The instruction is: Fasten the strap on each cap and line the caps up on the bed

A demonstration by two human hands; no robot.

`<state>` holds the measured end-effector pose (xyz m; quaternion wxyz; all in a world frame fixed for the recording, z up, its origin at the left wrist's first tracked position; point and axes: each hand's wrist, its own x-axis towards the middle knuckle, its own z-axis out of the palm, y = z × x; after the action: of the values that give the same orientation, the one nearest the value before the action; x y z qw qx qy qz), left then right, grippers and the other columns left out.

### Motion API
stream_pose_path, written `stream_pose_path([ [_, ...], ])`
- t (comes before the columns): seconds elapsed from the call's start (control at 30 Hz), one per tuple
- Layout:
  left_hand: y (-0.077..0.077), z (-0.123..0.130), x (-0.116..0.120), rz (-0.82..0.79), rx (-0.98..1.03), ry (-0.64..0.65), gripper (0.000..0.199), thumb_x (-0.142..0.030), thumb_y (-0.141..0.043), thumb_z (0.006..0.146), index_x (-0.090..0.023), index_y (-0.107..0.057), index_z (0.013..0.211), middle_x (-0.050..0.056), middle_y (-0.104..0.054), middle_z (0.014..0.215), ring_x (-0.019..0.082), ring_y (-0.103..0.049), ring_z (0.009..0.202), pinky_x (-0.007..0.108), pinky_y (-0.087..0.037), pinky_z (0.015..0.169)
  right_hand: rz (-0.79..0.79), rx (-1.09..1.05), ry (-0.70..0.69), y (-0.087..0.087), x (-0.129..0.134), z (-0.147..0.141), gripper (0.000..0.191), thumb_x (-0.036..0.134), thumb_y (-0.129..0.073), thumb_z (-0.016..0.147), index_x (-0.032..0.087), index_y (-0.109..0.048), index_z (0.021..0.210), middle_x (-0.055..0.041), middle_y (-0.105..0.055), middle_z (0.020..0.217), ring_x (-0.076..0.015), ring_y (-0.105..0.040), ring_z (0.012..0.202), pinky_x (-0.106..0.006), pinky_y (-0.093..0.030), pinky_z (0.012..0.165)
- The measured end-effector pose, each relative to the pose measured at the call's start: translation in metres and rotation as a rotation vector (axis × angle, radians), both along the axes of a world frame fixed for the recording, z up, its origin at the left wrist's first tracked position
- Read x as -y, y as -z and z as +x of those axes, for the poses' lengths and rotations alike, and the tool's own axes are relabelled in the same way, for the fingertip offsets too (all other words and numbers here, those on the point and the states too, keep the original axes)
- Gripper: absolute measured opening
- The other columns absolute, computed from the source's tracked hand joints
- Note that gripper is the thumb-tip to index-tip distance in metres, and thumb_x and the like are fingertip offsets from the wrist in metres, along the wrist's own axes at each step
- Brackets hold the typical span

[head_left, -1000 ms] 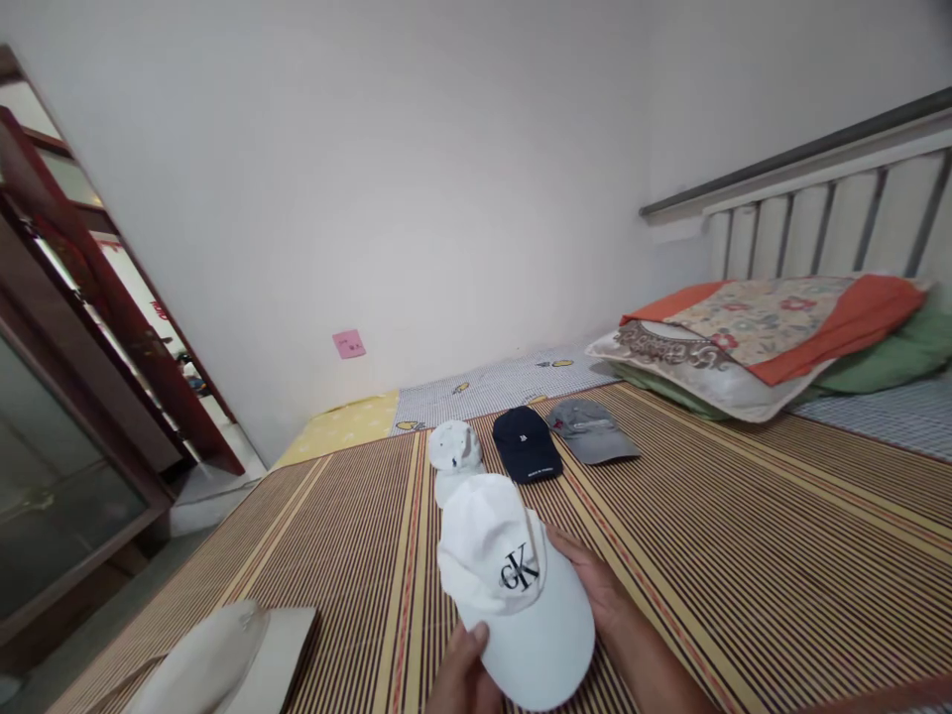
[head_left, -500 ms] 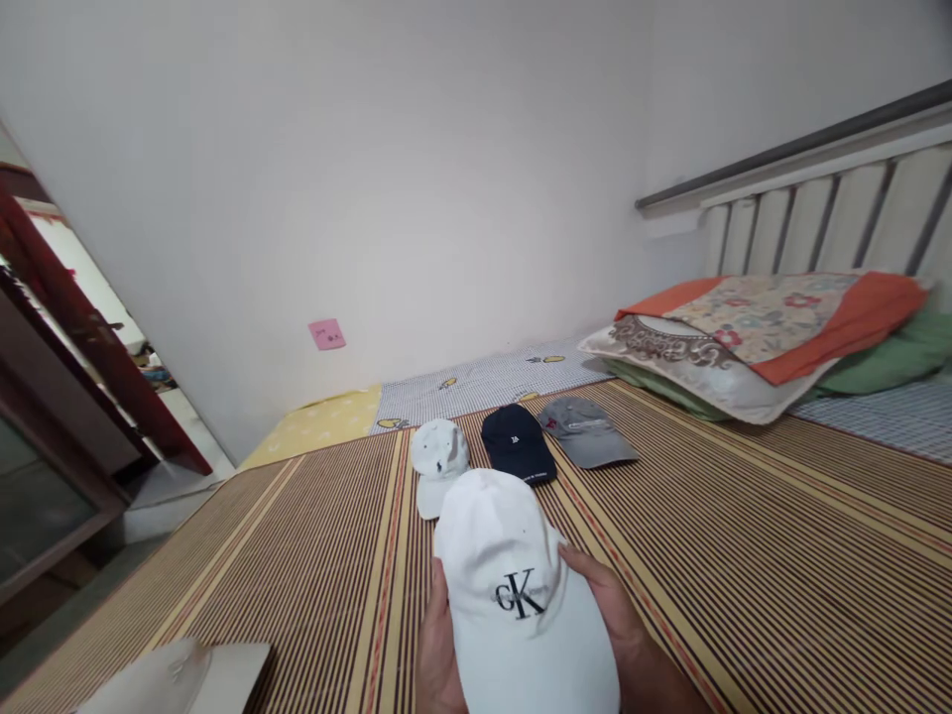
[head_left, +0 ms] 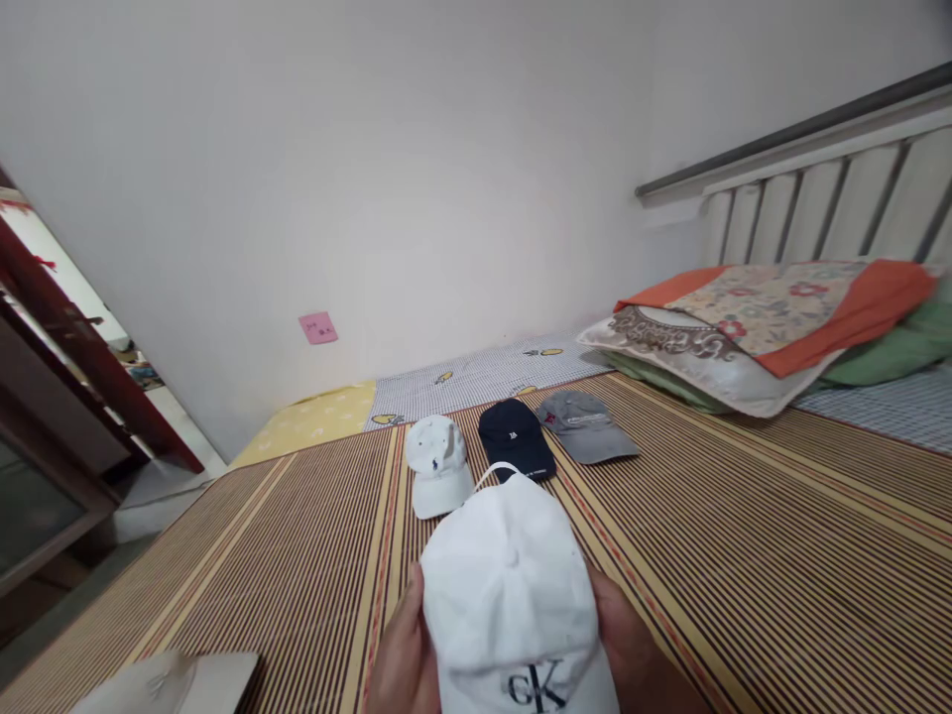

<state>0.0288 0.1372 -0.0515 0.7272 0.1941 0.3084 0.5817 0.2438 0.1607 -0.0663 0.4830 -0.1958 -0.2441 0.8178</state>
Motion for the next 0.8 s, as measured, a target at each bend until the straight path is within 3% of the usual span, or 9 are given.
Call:
stream_pose_path([
  [0.13,-0.027,-0.006,0.016,0.009,-0.151,-0.213,0.052,-0.029,-0.075,0.088,-0.026,-0.066,0.139,0.011,-0.07,0.138,0.036,-0.054,0.139,0.052,-0.038,0.121,0.056,0.021,0.0,0.0,0.007,0.005,0.056,0.062,-0.078,0.073,0.016,-0.078,0.104,-0.0175,-0.081,0.104,-0.041,-0.068,0.118,-0.055,-0.051,0.102],
  [0.23,-0.05,-0.01,0.029,-0.12,-0.231,-0.316,0.061,-0.035,-0.081,0.083,-0.026,-0.064,0.141,0.012,-0.074,0.132,0.035,-0.061,0.133,0.049,-0.045,0.116,0.139,0.06,0.013,0.001,0.009,0.007,0.052,0.06,-0.082,0.072,0.017,-0.078,0.101,-0.0169,-0.081,0.098,-0.0407,-0.071,0.111,-0.055,-0.053,0.097],
  [0.37,-0.065,-0.012,0.037,-0.043,-0.303,-0.319,0.067,-0.047,-0.083,0.078,-0.022,-0.065,0.138,0.012,-0.08,0.119,0.035,-0.066,0.126,0.046,-0.054,0.107,0.179,0.157,0.02,0.007,0.006,0.009,0.045,0.05,-0.087,0.068,0.017,-0.078,0.099,-0.0147,-0.08,0.089,-0.0393,-0.074,0.103,-0.052,-0.055,0.092],
  [0.5,-0.071,-0.006,0.039,-0.058,-0.41,-0.325,0.059,-0.051,-0.087,0.07,-0.023,-0.073,0.12,0.009,-0.083,0.104,0.036,-0.071,0.116,0.044,-0.058,0.098,0.187,0.188,0.055,0.006,0.0,0.014,0.054,0.061,-0.085,0.067,0.018,-0.077,0.097,-0.0146,-0.079,0.088,-0.0375,-0.073,0.096,-0.05,-0.055,0.086],
  [0.63,-0.083,0.002,0.043,-0.051,-0.445,-0.377,0.051,-0.049,-0.093,0.061,-0.022,-0.075,0.099,0.003,-0.082,0.087,0.032,-0.076,0.099,0.037,-0.061,0.085,0.244,0.122,0.09,-0.015,0.007,0.024,0.053,0.064,-0.086,0.066,0.019,-0.075,0.093,-0.0088,-0.073,0.08,-0.0269,-0.069,0.077,-0.039,-0.054,0.075],
  [0.73,-0.091,0.003,0.047,-0.06,-0.47,-0.346,0.054,-0.048,-0.096,0.056,-0.022,-0.072,0.097,-0.001,-0.078,0.079,0.021,-0.074,0.078,0.026,-0.057,0.07,0.267,0.115,0.094,-0.036,0.015,0.03,0.039,0.054,-0.086,0.074,0.018,-0.07,0.081,0.0004,-0.061,0.066,-0.0125,-0.053,0.056,-0.024,-0.045,0.058],
  [0.8,-0.095,0.001,0.051,-0.029,-0.468,-0.278,0.049,-0.047,-0.095,0.059,-0.022,-0.07,0.093,-0.004,-0.073,0.073,0.013,-0.066,0.063,0.021,-0.052,0.062,0.32,0.139,0.072,-0.051,0.016,0.034,0.04,0.053,-0.085,0.075,0.017,-0.068,0.079,0.0025,-0.056,0.063,-0.0087,-0.045,0.052,-0.02,-0.038,0.051],
])
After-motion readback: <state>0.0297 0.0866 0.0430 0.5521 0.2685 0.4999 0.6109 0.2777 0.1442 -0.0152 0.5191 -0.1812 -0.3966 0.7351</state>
